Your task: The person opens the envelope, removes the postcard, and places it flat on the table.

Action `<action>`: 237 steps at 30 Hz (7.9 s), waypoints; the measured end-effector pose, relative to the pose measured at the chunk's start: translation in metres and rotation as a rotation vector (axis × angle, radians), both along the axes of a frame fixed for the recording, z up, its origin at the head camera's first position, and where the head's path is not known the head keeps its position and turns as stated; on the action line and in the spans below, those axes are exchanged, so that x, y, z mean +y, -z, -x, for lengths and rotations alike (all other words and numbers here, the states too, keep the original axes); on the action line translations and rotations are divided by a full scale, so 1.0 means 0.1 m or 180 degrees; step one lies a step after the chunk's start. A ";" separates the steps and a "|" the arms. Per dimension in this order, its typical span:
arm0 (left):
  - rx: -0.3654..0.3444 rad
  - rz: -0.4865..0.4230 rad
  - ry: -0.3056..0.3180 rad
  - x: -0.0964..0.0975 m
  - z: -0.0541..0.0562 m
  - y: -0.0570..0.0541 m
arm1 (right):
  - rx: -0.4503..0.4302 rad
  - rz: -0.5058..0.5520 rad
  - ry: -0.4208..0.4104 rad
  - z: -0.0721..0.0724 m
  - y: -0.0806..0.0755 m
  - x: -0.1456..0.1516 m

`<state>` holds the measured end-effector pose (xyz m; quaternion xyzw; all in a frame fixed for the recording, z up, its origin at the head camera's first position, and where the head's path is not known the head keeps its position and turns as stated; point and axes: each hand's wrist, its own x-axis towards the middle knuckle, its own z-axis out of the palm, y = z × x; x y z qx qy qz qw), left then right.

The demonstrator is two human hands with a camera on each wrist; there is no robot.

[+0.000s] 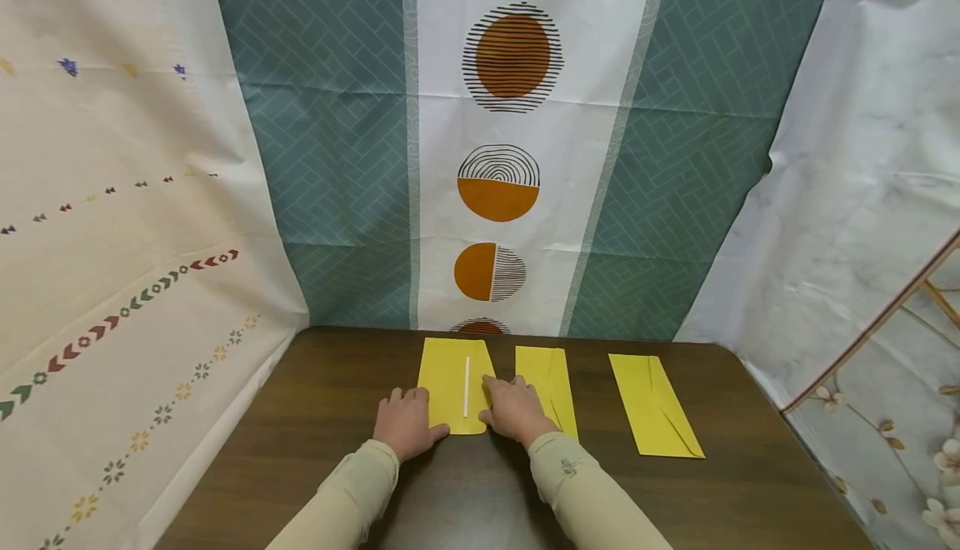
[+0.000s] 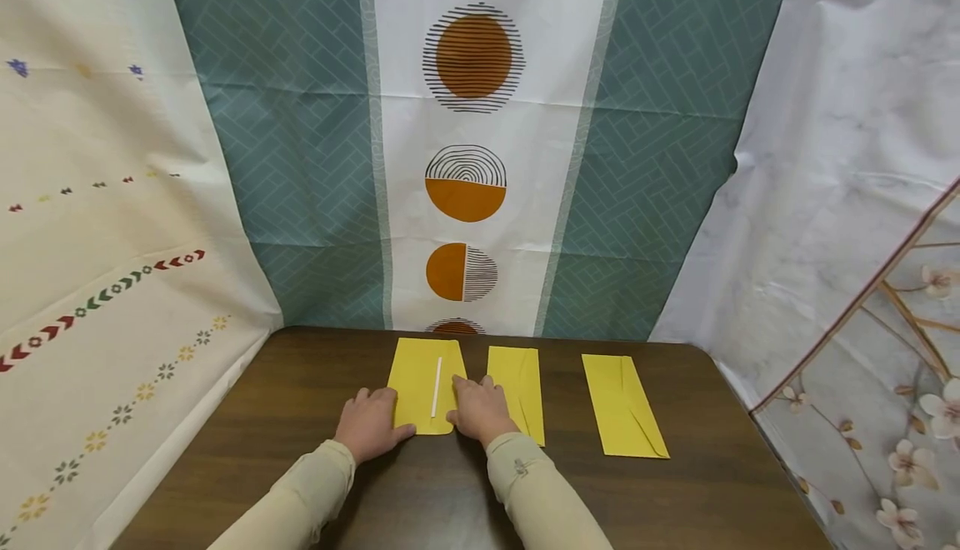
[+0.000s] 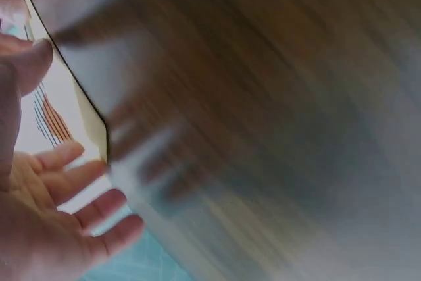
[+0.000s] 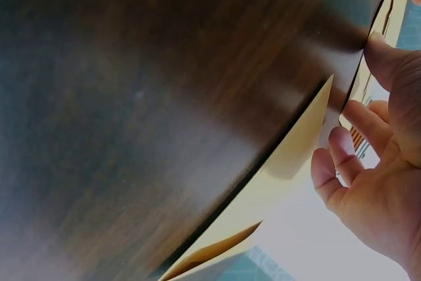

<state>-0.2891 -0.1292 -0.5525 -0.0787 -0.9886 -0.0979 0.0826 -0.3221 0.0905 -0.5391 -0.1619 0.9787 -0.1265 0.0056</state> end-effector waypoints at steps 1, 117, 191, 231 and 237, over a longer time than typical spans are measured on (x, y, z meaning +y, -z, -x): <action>0.0054 0.0017 -0.0047 0.04 0.00 0.00 | -0.0001 -0.0012 0.0007 0.00 0.00 -0.01; -0.0027 -0.0749 -0.0702 0.52 -0.03 -0.10 | -0.1015 0.2926 0.1343 0.09 -0.10 -0.48; -0.0605 -0.0335 -0.0674 0.57 -0.08 -0.05 | -0.0601 0.1604 0.0851 0.11 -0.06 -0.10; -0.0827 -0.0436 -0.0910 0.57 -0.05 -0.15 | -0.0458 0.1694 0.1358 0.01 -0.06 0.39; -0.0754 -0.0451 -0.1005 0.43 -0.03 -0.14 | -0.0366 0.1618 0.1450 0.03 -0.06 0.40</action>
